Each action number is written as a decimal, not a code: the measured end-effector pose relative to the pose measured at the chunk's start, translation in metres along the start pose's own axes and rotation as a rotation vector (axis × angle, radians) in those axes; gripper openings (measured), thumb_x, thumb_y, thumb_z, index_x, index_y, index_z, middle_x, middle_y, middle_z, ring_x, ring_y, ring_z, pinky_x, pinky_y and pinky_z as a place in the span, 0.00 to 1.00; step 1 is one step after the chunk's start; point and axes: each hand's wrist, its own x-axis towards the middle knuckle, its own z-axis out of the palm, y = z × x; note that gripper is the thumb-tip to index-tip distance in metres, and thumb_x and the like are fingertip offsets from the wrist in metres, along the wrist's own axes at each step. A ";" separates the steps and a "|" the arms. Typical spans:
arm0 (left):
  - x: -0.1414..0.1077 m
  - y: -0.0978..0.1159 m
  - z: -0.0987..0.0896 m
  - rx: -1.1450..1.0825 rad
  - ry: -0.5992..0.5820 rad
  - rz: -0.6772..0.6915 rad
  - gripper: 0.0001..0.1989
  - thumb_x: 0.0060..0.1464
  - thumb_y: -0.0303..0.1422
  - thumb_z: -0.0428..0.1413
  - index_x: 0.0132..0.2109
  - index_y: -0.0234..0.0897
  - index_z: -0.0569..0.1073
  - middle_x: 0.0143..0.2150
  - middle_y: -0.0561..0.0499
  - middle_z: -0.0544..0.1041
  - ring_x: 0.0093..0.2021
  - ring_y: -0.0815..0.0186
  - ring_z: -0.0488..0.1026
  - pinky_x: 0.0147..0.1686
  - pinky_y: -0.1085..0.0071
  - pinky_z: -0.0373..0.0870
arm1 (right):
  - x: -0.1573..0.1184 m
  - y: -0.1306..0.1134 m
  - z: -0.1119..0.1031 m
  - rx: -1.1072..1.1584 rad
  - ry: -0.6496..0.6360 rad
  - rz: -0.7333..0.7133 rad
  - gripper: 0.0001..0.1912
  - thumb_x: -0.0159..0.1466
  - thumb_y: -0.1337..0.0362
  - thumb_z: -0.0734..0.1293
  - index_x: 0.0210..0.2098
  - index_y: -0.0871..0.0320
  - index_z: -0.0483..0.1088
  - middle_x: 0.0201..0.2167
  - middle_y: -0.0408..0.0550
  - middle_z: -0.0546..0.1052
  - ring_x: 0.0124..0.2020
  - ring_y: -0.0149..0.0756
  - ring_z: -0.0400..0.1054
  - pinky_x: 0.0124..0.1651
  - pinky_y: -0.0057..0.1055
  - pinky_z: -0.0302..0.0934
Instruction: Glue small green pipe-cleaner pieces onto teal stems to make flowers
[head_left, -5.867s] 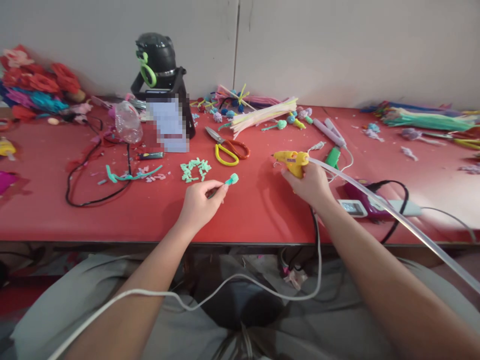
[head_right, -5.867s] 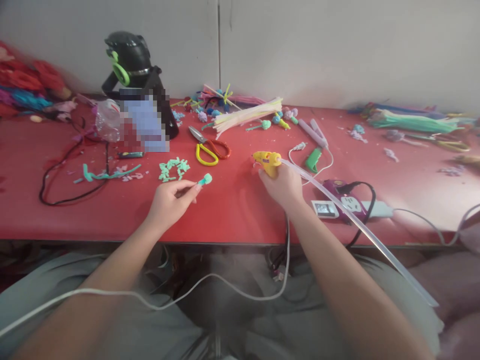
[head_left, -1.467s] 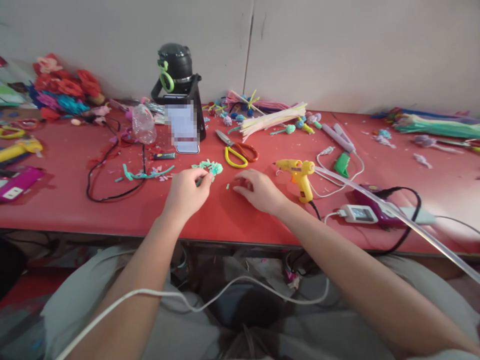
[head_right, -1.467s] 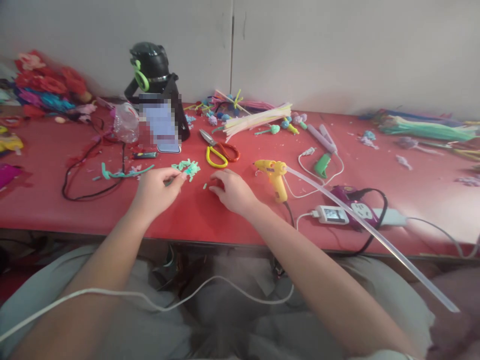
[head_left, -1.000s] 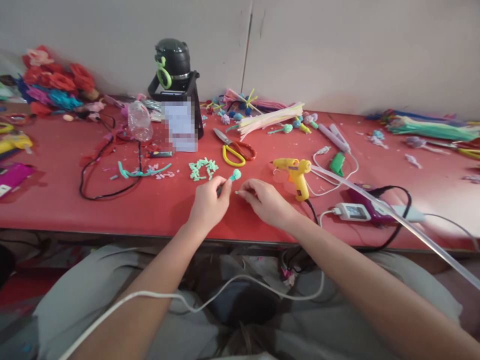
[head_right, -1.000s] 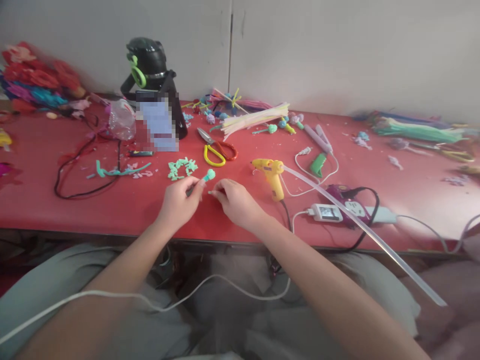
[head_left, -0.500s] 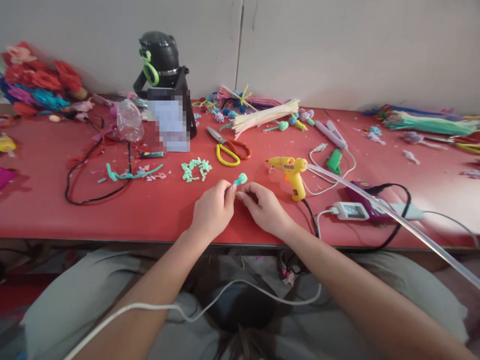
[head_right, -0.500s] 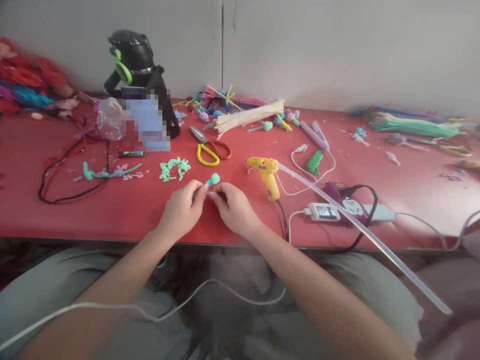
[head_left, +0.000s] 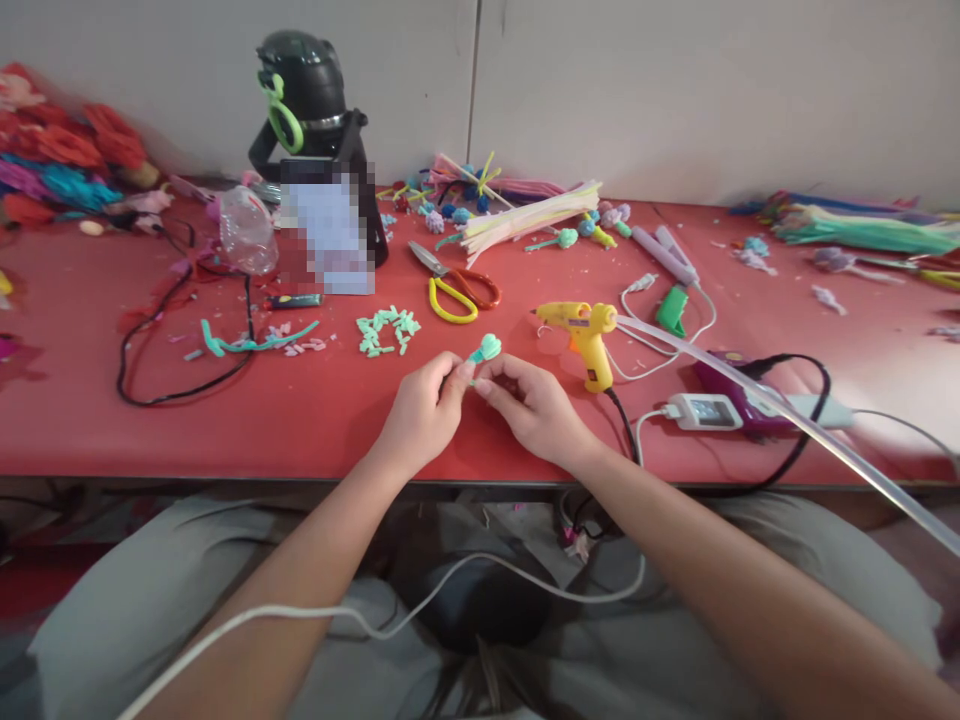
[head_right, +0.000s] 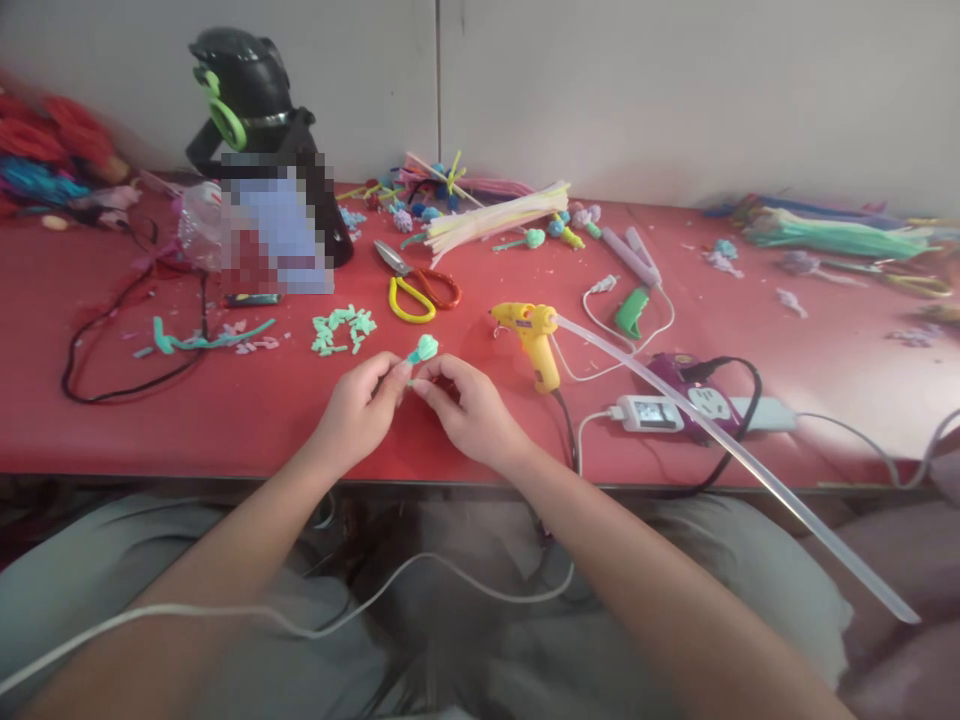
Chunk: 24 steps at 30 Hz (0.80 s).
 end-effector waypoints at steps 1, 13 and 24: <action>0.000 0.001 0.000 -0.018 -0.009 0.005 0.17 0.69 0.39 0.48 0.31 0.39 0.65 0.28 0.54 0.72 0.29 0.68 0.67 0.31 0.71 0.62 | 0.000 0.000 0.000 0.016 -0.008 -0.004 0.10 0.69 0.57 0.65 0.36 0.56 0.69 0.33 0.45 0.74 0.33 0.33 0.66 0.39 0.33 0.61; 0.001 -0.003 -0.011 0.190 0.087 0.040 0.15 0.66 0.37 0.52 0.31 0.37 0.72 0.26 0.53 0.73 0.27 0.68 0.67 0.31 0.70 0.61 | 0.001 -0.005 -0.018 0.031 0.129 0.182 0.16 0.60 0.50 0.74 0.32 0.57 0.76 0.30 0.48 0.80 0.32 0.36 0.71 0.36 0.34 0.66; -0.002 -0.004 -0.010 0.260 0.071 0.090 0.13 0.64 0.36 0.55 0.32 0.36 0.77 0.26 0.52 0.76 0.26 0.68 0.68 0.30 0.71 0.60 | 0.006 0.001 -0.017 -0.272 0.104 0.016 0.09 0.68 0.58 0.67 0.35 0.56 0.73 0.33 0.48 0.79 0.33 0.37 0.71 0.38 0.35 0.64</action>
